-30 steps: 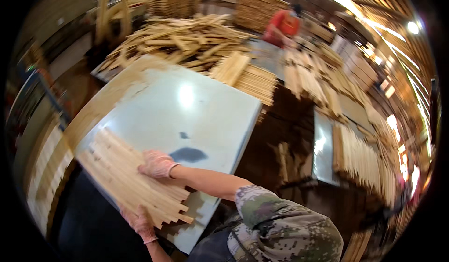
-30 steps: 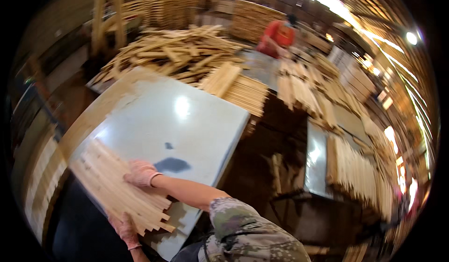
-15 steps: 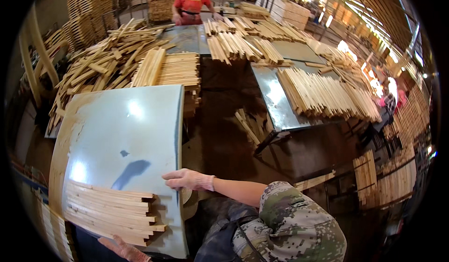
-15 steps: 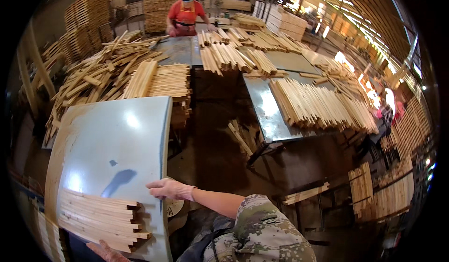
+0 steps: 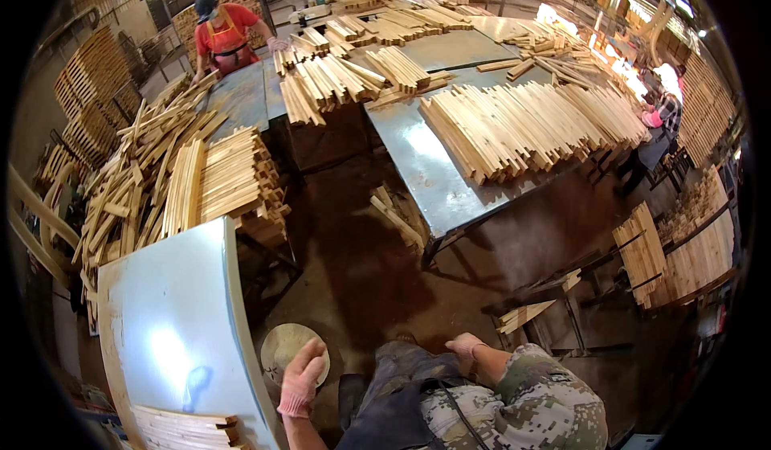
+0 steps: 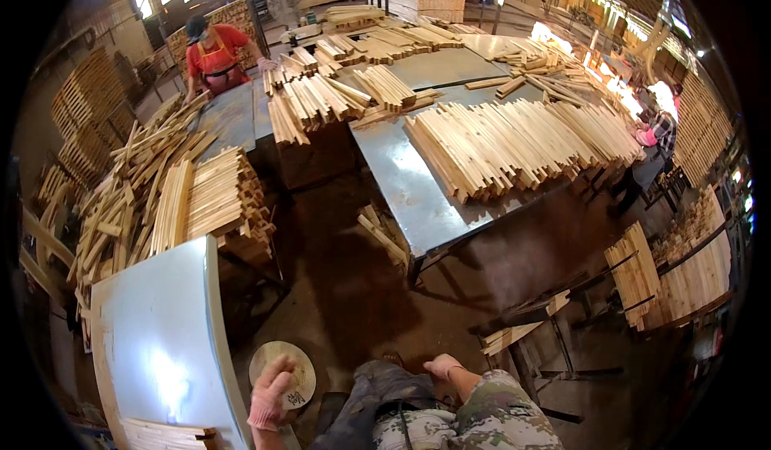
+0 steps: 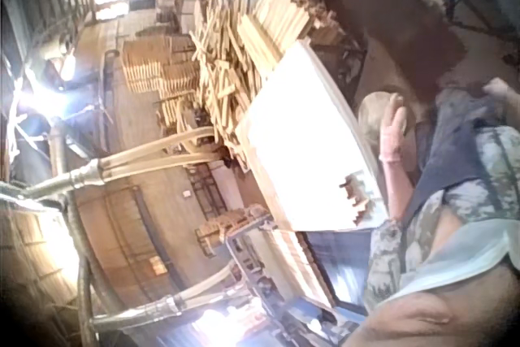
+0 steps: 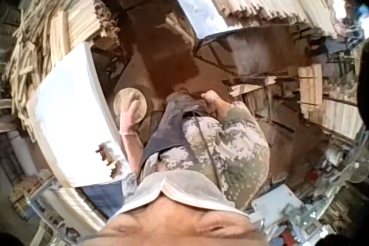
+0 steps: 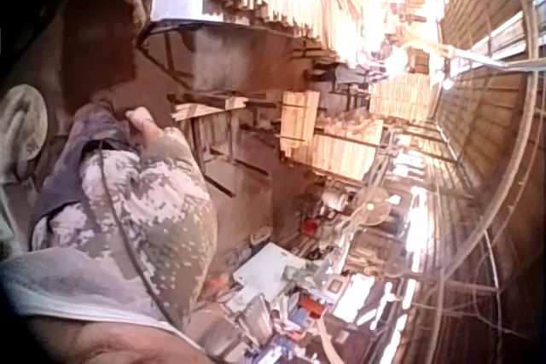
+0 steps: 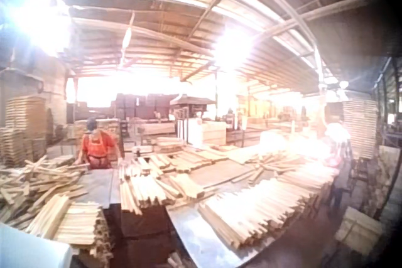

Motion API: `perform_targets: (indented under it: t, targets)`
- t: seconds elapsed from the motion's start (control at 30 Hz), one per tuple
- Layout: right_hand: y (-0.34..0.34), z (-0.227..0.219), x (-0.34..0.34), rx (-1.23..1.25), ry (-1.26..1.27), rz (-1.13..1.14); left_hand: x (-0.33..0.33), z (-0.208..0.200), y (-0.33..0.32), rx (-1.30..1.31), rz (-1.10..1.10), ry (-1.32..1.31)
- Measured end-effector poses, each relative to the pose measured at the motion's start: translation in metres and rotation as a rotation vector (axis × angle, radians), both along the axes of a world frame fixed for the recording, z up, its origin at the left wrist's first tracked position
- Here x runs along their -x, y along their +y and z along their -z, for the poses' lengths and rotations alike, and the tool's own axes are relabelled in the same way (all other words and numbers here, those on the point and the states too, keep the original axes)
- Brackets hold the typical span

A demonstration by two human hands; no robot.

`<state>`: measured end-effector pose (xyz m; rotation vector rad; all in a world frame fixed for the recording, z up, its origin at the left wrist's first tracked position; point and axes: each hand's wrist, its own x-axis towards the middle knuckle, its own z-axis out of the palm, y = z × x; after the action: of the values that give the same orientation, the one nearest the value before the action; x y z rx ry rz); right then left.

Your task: The person picks up stacks of light-colored wooden planks from a table and places them onto a moving conveyor belt. The person repeatedly gathers planks, aligns them, and transfers them to the belt in a continuous loop.

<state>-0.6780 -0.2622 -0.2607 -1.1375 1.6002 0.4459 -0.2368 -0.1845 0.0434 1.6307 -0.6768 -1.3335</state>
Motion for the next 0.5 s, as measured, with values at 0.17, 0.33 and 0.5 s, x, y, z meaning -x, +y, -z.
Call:
perform_targets:
  t: [0.17,0.33,0.5]
  targets:
    - [-0.001,0.022,0.06,0.034,0.031,0.201,0.006,0.189,-0.06,-0.114,0.149,-0.163]
    - [-0.026,0.052,0.071,0.277,-0.114,0.145,-0.032,0.335,-0.014,-0.671,0.386,-0.42]
    - [-0.078,-0.015,0.039,0.133,-0.135,0.459,-0.027,0.307,-0.027,-0.832,0.368,-0.186]
